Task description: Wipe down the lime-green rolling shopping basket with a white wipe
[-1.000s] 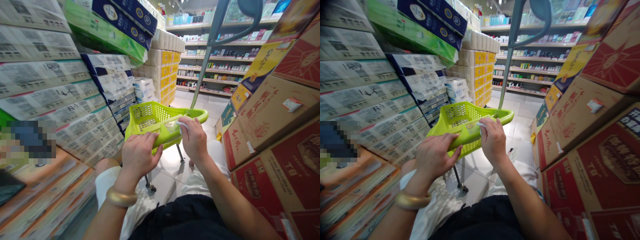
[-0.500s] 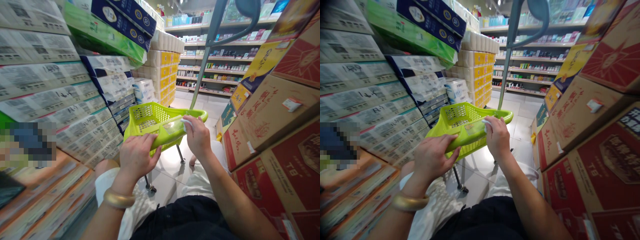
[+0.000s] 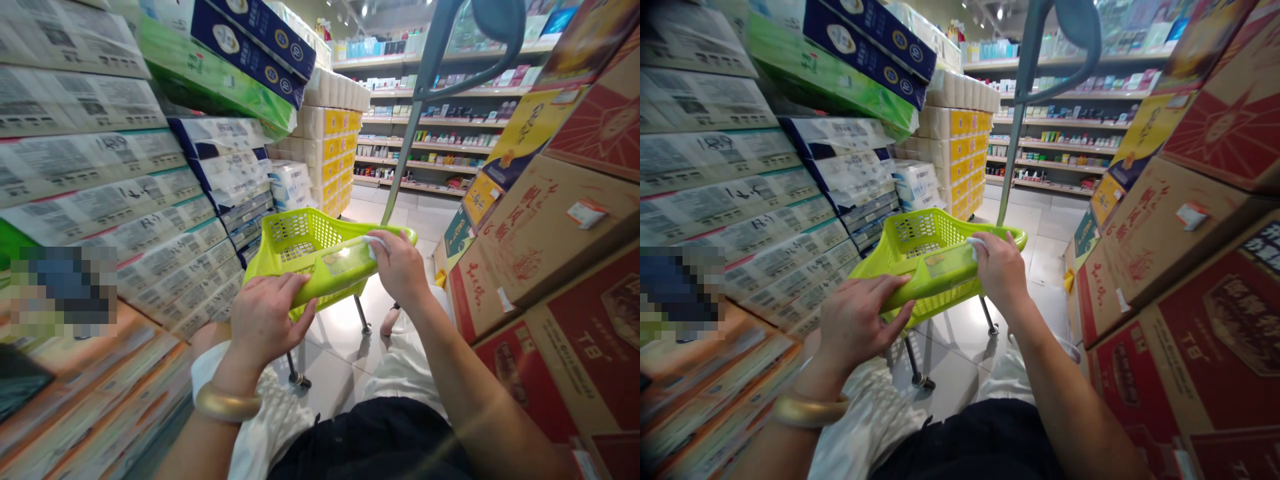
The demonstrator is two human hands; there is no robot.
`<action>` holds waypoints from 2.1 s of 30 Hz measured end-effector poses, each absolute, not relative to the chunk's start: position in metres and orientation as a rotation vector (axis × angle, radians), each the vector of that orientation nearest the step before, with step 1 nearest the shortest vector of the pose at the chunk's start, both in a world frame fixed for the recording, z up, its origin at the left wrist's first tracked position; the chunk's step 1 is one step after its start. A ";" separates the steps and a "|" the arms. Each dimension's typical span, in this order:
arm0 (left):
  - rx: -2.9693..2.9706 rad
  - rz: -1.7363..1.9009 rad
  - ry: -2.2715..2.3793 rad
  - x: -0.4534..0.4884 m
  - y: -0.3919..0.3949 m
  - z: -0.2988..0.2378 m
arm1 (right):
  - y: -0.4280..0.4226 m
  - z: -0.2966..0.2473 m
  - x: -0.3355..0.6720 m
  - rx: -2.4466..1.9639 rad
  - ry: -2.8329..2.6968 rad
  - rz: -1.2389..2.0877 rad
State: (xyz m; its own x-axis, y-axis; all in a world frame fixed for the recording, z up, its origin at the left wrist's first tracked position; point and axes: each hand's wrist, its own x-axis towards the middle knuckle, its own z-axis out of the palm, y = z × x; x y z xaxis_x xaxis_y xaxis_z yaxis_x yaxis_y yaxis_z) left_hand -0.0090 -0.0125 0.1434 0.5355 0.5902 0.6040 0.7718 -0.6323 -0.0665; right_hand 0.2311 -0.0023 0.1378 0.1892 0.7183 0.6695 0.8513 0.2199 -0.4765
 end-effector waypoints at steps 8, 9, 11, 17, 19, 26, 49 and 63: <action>-2.471 -0.793 -1.114 -0.013 -0.010 0.144 | -0.005 0.159 0.190 -1.372 -1.925 -0.069; -2.466 -0.795 -1.113 -0.013 -0.010 0.144 | -0.003 0.162 0.190 -1.383 -1.959 -0.058; -2.453 -0.805 -1.114 -0.014 -0.010 0.143 | 0.004 0.169 0.198 -1.467 -1.970 -0.051; -2.452 -0.805 -1.128 -0.012 -0.011 0.144 | 0.020 0.181 0.231 -1.853 -1.838 -0.034; -2.456 -0.804 -1.118 -0.011 -0.011 0.144 | 0.019 0.182 0.220 -1.821 -1.901 -0.091; -2.478 -0.828 -1.108 -0.016 -0.009 0.144 | 0.017 0.182 0.173 -1.537 -2.170 -0.081; -2.528 -0.795 -1.154 -0.046 0.009 0.147 | 0.006 0.176 0.231 -1.922 -1.845 -0.019; -2.664 -0.705 -1.142 0.044 -0.006 0.163 | -0.001 0.169 0.227 -1.718 -1.864 -0.004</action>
